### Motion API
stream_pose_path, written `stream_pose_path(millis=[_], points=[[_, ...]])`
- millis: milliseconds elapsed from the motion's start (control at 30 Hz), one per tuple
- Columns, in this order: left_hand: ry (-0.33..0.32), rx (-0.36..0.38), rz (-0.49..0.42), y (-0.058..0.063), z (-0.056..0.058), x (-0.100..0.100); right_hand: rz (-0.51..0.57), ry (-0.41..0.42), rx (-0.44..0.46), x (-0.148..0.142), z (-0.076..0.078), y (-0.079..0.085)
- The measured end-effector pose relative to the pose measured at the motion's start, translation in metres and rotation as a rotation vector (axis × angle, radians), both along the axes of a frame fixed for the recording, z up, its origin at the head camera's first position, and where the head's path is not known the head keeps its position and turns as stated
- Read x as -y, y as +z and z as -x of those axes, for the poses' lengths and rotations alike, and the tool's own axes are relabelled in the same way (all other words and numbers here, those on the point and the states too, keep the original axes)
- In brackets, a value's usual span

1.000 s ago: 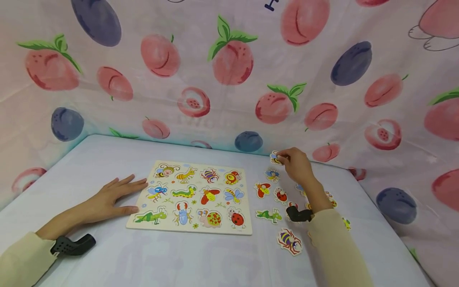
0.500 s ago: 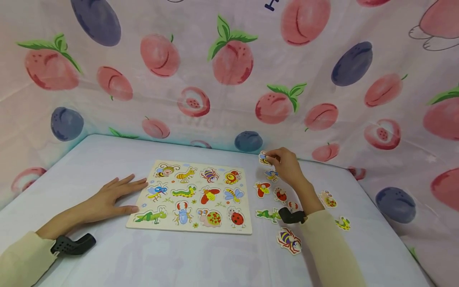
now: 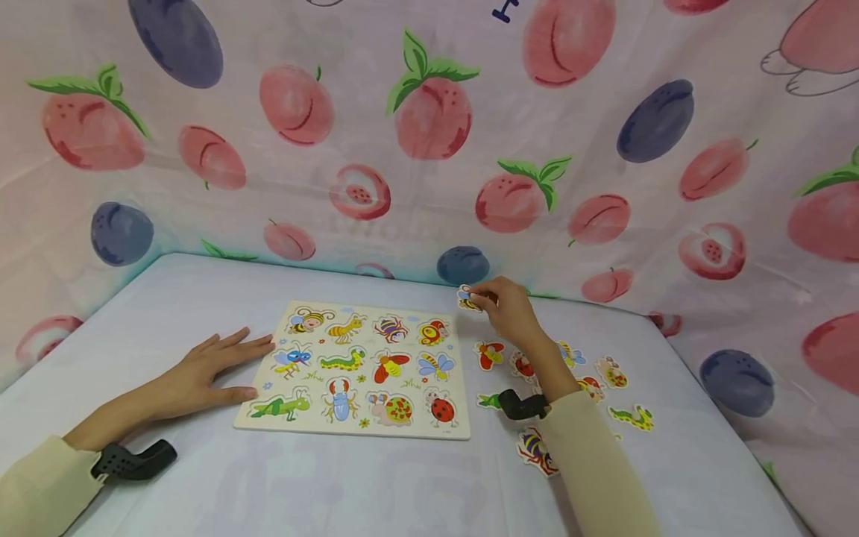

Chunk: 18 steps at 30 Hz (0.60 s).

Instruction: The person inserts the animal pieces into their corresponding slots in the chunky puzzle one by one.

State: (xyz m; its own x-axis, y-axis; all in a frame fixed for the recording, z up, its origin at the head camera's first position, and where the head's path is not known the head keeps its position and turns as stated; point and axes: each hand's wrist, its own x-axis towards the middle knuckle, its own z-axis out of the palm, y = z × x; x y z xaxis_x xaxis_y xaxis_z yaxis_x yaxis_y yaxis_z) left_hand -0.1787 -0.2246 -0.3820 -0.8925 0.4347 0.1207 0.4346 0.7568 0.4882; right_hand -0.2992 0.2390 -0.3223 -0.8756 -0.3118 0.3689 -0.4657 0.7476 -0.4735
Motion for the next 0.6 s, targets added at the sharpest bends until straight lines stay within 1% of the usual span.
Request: stream_pose_path(millis=[200,400,600], points=[[0.001,0.0,-0.002,-0.002,0.0,0.001,-0.022,0.037,-0.008,0.01,0.002,-0.005],[-0.001,-0.019,0.008,-0.003,0.001,0.001,-0.029,0.051,0.002,0.021,0.002,-0.003],[-0.001,-0.013,0.002,-0.001,-0.001,0.0,-0.024,0.067,0.007,0.033,0.003,-0.002]])
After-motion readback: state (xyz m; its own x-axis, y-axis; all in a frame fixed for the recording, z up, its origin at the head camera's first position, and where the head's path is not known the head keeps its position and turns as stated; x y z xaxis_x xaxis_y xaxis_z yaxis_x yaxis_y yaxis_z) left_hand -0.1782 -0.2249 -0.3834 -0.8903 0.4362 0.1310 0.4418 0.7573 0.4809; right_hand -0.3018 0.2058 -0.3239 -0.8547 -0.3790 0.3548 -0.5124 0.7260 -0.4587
